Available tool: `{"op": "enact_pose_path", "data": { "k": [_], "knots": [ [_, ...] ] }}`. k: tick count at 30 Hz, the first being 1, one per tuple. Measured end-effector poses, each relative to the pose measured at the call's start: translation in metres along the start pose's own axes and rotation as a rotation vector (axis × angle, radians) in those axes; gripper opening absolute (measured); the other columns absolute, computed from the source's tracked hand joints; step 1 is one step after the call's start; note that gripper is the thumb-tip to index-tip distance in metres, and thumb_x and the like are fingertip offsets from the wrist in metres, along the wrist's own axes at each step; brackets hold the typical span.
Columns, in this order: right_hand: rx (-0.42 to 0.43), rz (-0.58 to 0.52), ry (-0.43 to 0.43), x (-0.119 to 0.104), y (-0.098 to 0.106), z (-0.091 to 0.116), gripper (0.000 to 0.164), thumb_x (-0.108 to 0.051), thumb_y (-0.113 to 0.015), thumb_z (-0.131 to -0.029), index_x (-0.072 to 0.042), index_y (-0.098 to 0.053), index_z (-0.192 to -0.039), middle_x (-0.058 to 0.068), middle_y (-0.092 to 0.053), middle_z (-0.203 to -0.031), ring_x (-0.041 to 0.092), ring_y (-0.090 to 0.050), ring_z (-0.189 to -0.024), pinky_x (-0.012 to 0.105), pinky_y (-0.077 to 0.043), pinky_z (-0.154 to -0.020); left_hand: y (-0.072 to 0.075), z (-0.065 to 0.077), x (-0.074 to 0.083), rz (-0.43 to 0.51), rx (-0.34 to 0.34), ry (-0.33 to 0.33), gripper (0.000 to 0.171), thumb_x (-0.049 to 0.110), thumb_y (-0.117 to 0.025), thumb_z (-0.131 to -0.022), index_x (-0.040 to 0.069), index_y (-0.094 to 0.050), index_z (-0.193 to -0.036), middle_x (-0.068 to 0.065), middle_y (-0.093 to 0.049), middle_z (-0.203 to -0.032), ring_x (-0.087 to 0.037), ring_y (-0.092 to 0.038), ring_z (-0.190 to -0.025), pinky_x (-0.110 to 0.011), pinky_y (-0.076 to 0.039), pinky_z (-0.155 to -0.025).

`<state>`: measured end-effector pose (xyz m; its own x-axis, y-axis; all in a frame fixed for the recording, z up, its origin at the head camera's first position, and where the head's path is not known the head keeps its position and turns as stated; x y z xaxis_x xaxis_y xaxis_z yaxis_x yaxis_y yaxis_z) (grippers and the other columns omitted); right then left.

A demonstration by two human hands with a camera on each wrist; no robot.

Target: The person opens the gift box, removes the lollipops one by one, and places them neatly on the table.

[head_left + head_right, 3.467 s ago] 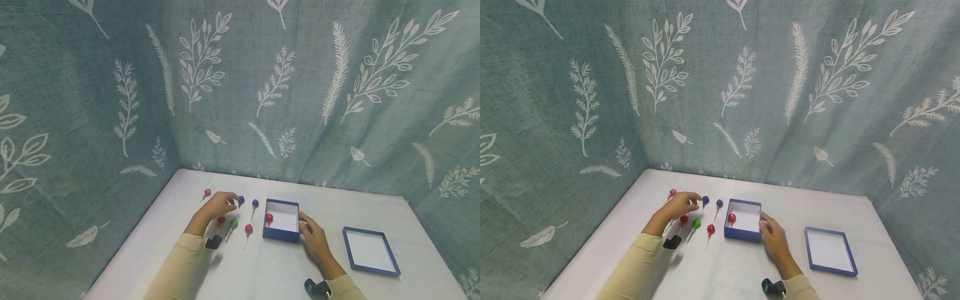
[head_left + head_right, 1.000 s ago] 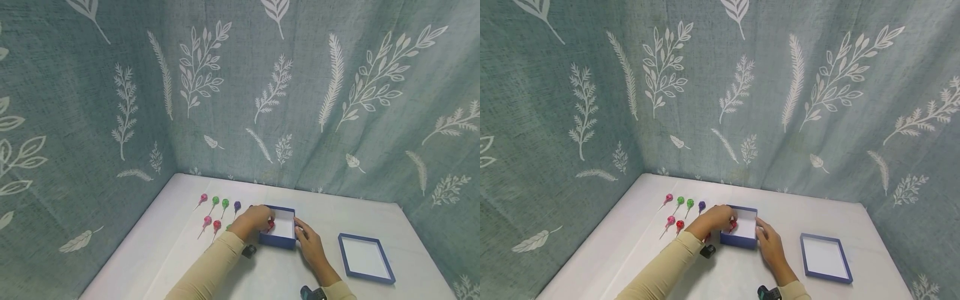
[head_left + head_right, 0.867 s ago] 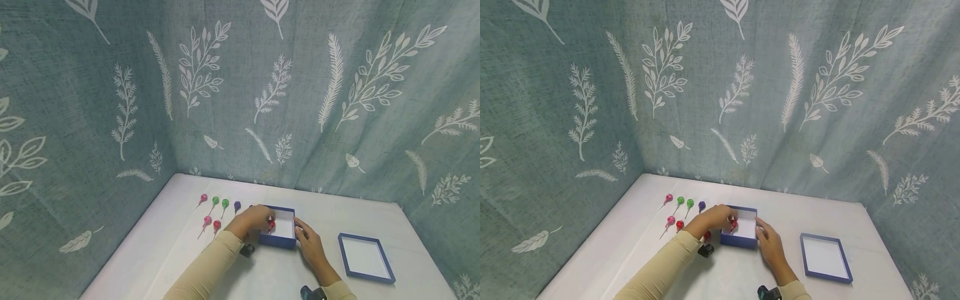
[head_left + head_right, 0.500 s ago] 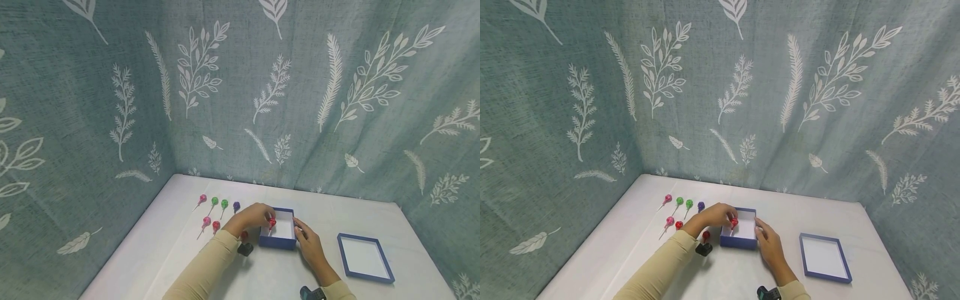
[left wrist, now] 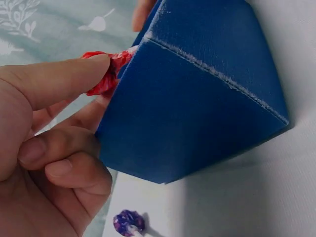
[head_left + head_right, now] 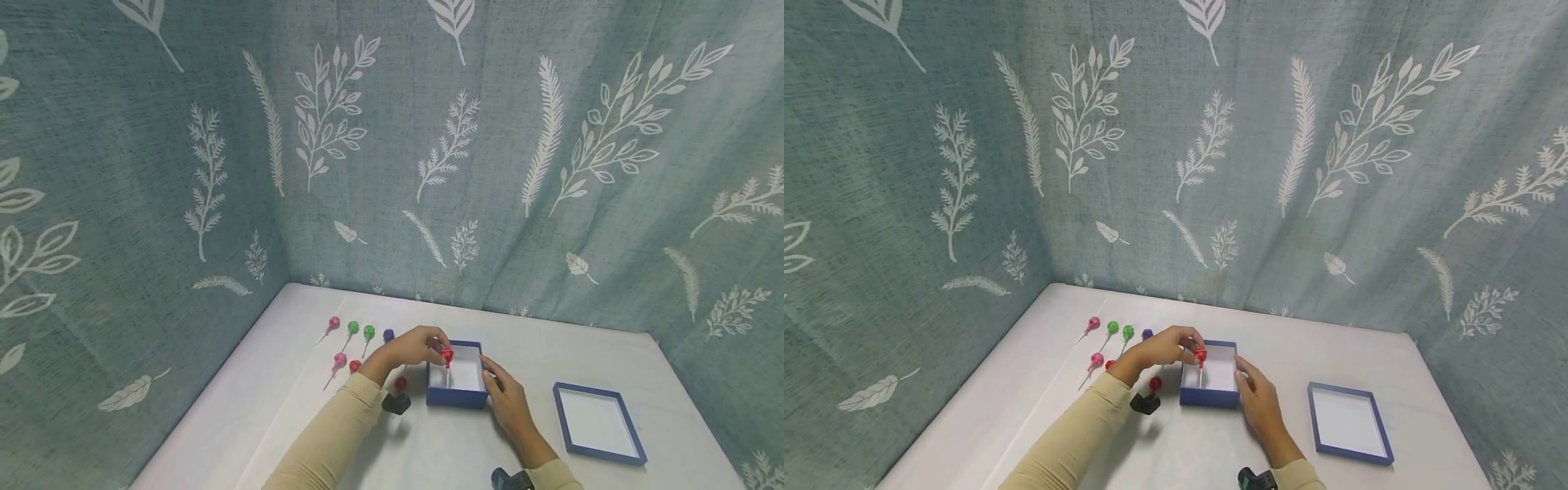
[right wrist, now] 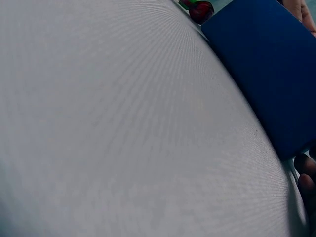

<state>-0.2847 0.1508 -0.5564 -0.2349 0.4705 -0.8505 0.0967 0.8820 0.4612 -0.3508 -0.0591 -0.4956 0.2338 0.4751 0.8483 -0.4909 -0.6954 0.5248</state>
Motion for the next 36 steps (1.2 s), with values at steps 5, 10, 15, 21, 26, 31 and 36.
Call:
{"op": "enact_pose_path", "data": {
  "k": [5, 10, 15, 21, 26, 31, 36],
  "knots": [
    [0.001, 0.000, -0.006, 0.001, 0.000, 0.000, 0.039, -0.030, -0.049, -0.103, -0.015, -0.056, -0.138, 0.012, -0.054, -0.138, 0.033, -0.048, -0.129, 0.051, -0.036, -0.103, 0.001, 0.000, -0.001, 0.021, 0.013, -0.006, 0.022, 0.016, -0.075, -0.085, 0.018, -0.066, -0.105, 0.006, -0.067, -0.103, -0.015, -0.062, -0.101, -0.041, -0.050, -0.083],
    [0.007, -0.012, 0.009, 0.001, -0.001, 0.001, 0.038, -0.030, -0.050, -0.103, -0.014, -0.056, -0.137, 0.011, -0.055, -0.137, 0.032, -0.049, -0.128, 0.050, -0.037, -0.103, 0.004, 0.002, -0.002, 0.019, 0.044, -0.013, 0.023, 0.020, -0.075, -0.085, 0.022, -0.067, -0.107, 0.006, -0.067, -0.106, -0.015, -0.062, -0.102, -0.044, -0.050, -0.083],
    [0.003, -0.016, 0.021, 0.001, -0.001, 0.000, 0.040, -0.031, -0.048, -0.103, -0.013, -0.056, -0.138, 0.011, -0.054, -0.138, 0.033, -0.047, -0.129, 0.050, -0.037, -0.103, 0.008, 0.006, 0.000, 0.014, 0.070, -0.004, 0.024, 0.020, -0.075, -0.086, 0.025, -0.069, -0.109, 0.008, -0.066, -0.104, -0.014, -0.060, -0.102, -0.047, -0.047, -0.089],
    [0.017, -0.001, 0.063, 0.000, 0.000, -0.001, 0.040, -0.030, -0.048, -0.103, -0.011, -0.056, -0.137, 0.012, -0.054, -0.138, 0.033, -0.046, -0.130, 0.049, -0.036, -0.104, 0.013, 0.012, 0.002, 0.039, 0.092, 0.011, 0.021, 0.020, -0.076, -0.086, 0.025, -0.070, -0.106, 0.006, -0.066, -0.099, -0.017, -0.059, -0.098, -0.041, -0.047, -0.083],
    [0.024, 0.009, 0.085, 0.001, -0.001, 0.000, 0.040, -0.029, -0.048, -0.103, -0.010, -0.055, -0.137, 0.012, -0.053, -0.139, 0.033, -0.045, -0.131, 0.049, -0.034, -0.105, 0.018, 0.018, -0.001, 0.059, 0.096, 0.016, 0.021, 0.021, -0.077, -0.084, 0.022, -0.070, -0.104, 0.004, -0.066, -0.097, -0.018, -0.060, -0.095, -0.039, -0.048, -0.078],
    [0.023, 0.008, 0.078, 0.001, 0.000, 0.000, 0.040, -0.029, -0.048, -0.104, -0.010, -0.055, -0.138, 0.011, -0.053, -0.139, 0.033, -0.044, -0.132, 0.049, -0.032, -0.106, 0.025, 0.028, -0.005, 0.043, 0.112, 0.015, 0.022, 0.025, -0.077, -0.084, 0.023, -0.070, -0.105, 0.003, -0.067, -0.096, -0.017, -0.061, -0.092, -0.038, -0.048, -0.078],
    [0.024, 0.015, 0.078, -0.001, 0.001, 0.000, 0.040, -0.029, -0.046, -0.104, -0.009, -0.055, -0.138, 0.014, -0.053, -0.139, 0.035, -0.044, -0.131, 0.051, -0.033, -0.105, 0.034, 0.036, -0.009, 0.017, 0.130, 0.017, 0.021, 0.024, -0.074, -0.087, 0.024, -0.070, -0.108, 0.005, -0.067, -0.098, -0.016, -0.060, -0.097, -0.044, -0.046, -0.086]
  ]
}}
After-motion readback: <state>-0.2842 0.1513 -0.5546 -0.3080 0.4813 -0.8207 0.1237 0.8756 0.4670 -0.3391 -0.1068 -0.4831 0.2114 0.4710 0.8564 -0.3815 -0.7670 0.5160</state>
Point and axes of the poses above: each hand's wrist, its own z-axis away from the middle knuckle, its own y-axis out of the back of the hand, x = y × z, the point moved 5 cm from there along -z, towards the middle knuckle
